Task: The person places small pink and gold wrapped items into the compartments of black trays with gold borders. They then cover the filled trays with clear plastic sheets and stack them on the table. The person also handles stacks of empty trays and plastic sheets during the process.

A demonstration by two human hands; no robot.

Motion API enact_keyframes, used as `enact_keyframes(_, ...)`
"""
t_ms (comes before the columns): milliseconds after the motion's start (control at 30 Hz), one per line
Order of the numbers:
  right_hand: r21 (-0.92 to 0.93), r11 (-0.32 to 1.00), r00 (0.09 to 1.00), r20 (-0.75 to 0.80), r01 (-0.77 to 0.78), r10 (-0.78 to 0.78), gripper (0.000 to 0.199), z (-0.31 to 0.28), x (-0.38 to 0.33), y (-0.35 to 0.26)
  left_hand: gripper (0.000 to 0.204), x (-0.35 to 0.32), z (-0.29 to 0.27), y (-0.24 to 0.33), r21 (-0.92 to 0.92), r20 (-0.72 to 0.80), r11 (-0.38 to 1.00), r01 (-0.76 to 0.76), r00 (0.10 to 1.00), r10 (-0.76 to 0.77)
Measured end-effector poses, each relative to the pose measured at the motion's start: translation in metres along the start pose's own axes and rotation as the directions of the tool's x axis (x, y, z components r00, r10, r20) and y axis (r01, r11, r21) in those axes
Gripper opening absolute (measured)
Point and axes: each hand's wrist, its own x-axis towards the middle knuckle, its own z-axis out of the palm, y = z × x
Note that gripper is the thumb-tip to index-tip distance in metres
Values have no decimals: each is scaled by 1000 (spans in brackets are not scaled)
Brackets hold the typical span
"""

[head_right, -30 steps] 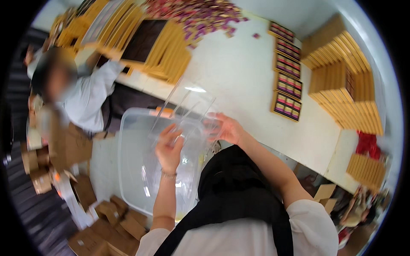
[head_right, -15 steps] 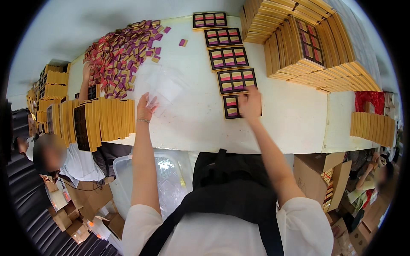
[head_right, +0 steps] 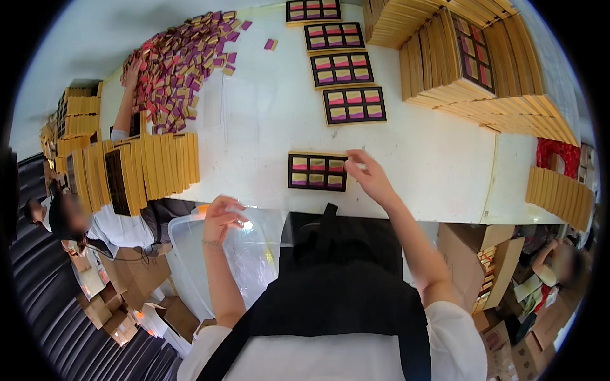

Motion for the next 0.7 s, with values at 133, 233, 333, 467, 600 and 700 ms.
enact_keyframes(133,241,805,528,843,-542,103,111,27,-6,-60,33,37,119,57,153,566,833,-531,739,367)
enact_keyframes(233,116,851,418,899,-512,128,113,33,-25,-48,36,46,159,83,244,796,588,-771,506,333)
enact_keyframes(333,79,930,599,784,-360,165,113,18,-31,-60,44,47,157,77,312,679,515,-799,566,468)
enact_keyframes(467,-727,620,955,241,295,-172,110,15,-19,-38,43,94,104,5,443,-18,749,-494,830,558)
enact_keyframes(600,-904,223,889,268,365,-370,110,49,5,2,47,128,87,-68,638,-77,689,-345,861,503)
enact_keyframes(700,-908,187,899,307,375,-313,113,67,19,5,50,135,97,-78,469,-166,847,-251,916,364)
